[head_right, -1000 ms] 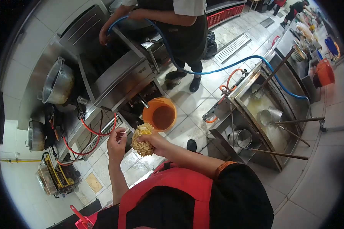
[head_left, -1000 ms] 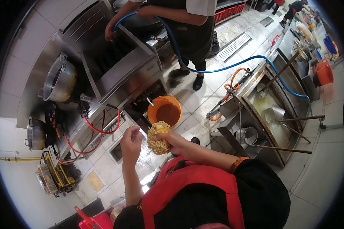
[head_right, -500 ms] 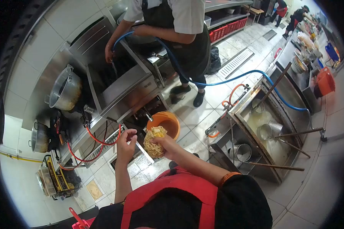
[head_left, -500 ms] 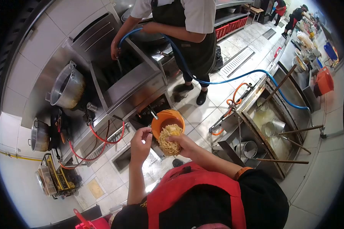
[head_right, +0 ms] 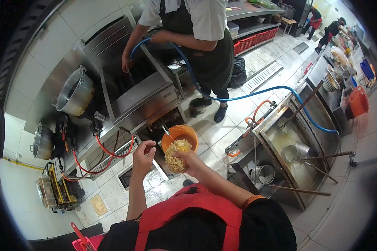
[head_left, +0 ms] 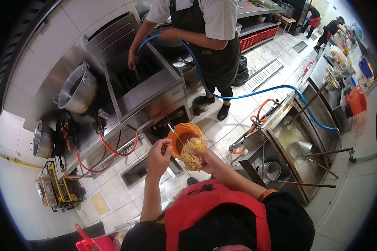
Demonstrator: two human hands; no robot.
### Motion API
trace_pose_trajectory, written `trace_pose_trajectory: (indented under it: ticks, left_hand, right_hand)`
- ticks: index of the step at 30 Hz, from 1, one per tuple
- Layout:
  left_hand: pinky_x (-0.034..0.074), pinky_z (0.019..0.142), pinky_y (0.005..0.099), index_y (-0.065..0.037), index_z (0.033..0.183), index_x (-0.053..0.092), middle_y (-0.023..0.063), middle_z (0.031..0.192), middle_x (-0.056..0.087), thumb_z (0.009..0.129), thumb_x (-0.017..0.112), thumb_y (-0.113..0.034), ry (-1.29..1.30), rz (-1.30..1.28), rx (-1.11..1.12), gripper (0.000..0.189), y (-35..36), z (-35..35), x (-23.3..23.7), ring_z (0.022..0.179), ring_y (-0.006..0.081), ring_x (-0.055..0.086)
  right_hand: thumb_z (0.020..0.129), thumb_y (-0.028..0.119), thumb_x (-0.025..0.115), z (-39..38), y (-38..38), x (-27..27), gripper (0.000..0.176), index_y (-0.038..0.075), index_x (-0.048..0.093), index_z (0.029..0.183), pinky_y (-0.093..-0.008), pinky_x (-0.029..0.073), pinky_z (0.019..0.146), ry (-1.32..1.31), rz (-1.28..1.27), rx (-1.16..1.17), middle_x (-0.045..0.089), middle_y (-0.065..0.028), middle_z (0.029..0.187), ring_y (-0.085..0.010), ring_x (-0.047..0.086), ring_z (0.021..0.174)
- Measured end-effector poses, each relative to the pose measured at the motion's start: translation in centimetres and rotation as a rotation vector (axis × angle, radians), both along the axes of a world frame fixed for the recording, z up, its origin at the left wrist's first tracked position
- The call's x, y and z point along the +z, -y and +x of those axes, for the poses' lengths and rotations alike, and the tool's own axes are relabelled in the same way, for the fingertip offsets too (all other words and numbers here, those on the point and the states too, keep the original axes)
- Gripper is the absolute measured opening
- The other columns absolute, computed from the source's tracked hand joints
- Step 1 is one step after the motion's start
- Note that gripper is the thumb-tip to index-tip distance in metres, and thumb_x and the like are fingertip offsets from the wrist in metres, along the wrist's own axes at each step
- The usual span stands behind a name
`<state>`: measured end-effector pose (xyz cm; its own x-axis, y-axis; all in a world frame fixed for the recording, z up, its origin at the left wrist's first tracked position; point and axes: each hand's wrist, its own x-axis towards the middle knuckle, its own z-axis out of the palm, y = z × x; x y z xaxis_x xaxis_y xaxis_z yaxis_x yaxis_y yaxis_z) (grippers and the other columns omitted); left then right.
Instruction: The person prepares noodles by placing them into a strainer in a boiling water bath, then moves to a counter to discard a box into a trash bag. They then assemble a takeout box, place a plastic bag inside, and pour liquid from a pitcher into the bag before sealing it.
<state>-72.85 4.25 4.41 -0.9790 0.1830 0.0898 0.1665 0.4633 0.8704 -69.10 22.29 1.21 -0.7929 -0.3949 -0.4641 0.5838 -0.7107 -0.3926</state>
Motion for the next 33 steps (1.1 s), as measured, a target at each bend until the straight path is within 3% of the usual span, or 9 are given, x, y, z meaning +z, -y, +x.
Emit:
trace_pose_trajectory:
  ticks: [11, 14, 17, 22, 23, 33]
  left_hand:
    - [0.046, 0.070, 0.0257, 0.000, 0.097, 0.055, 0.0110, 0.090, 0.059, 0.081, 0.054, -0.005, -0.012, 0.029, 0.024, 0.017, 1.1, 0.2, -0.3, 0.076, 0.0160, 0.059]
    - [0.046, 0.068, 0.0260, -0.001, 0.097, 0.055, 0.0098, 0.087, 0.059, 0.081, 0.054, -0.006, -0.050, 0.028, 0.031, 0.017, 1.9, 0.1, -1.1, 0.076, 0.0152, 0.059]
    - [0.045, 0.064, 0.0260, -0.003, 0.096, 0.057, 0.0082, 0.081, 0.059, 0.080, 0.055, -0.006, -0.100, -0.039, 0.058, 0.016, 2.5, 0.3, -0.6, 0.066, 0.0137, 0.054]
    - [0.046, 0.070, 0.0271, -0.001, 0.096, 0.057, 0.0093, 0.085, 0.061, 0.080, 0.054, -0.006, 0.042, 0.049, 0.091, 0.017, 3.6, 0.2, -2.5, 0.078, 0.0165, 0.059]
    - [0.046, 0.070, 0.0277, -0.001, 0.095, 0.057, 0.0104, 0.087, 0.061, 0.080, 0.053, -0.005, 0.077, 0.024, 0.099, 0.016, 3.6, 0.4, -2.5, 0.078, 0.0176, 0.059]
    - [0.046, 0.069, 0.0285, -0.002, 0.094, 0.057, 0.0110, 0.087, 0.061, 0.079, 0.053, -0.006, 0.158, -0.047, 0.078, 0.016, 3.2, 0.3, -5.1, 0.079, 0.0184, 0.059]
  right_hand:
    - [0.074, 0.007, 0.056, 0.0, 0.3, 0.6, 0.039, 0.005, 0.044, 0.111, -0.0391, 0.051, 0.075, 0.005, 0.052, -0.022, 0.057, -0.0098, 0.099, -0.0257, 0.059, 0.092]
    - [0.075, 0.007, 0.055, -0.5, -0.9, -1.4, 0.043, 0.006, 0.042, 0.116, -0.0401, 0.050, 0.079, 0.069, 0.032, -0.085, 0.057, -0.0109, 0.102, -0.0258, 0.058, 0.094]
    - [0.076, 0.009, 0.054, -0.6, -2.5, -0.7, 0.040, 0.002, 0.043, 0.114, -0.0406, 0.049, 0.081, 0.044, 0.080, -0.179, 0.057, -0.0130, 0.103, -0.0262, 0.059, 0.093]
    - [0.078, 0.011, 0.055, -0.9, -5.2, -0.4, 0.033, -0.003, 0.048, 0.107, -0.0397, 0.050, 0.078, 0.041, 0.095, -0.290, 0.058, -0.0132, 0.099, -0.0254, 0.060, 0.089]
    - [0.080, 0.016, 0.053, -0.8, -5.5, -0.6, 0.037, -0.001, 0.047, 0.112, -0.0399, 0.048, 0.081, 0.022, 0.150, -0.290, 0.058, -0.0133, 0.103, -0.0262, 0.059, 0.091]
    - [0.080, 0.012, 0.052, 0.3, -7.5, -2.3, 0.036, -0.001, 0.045, 0.113, -0.0410, 0.049, 0.081, 0.063, 0.121, -0.419, 0.057, -0.0135, 0.102, -0.0257, 0.058, 0.093]
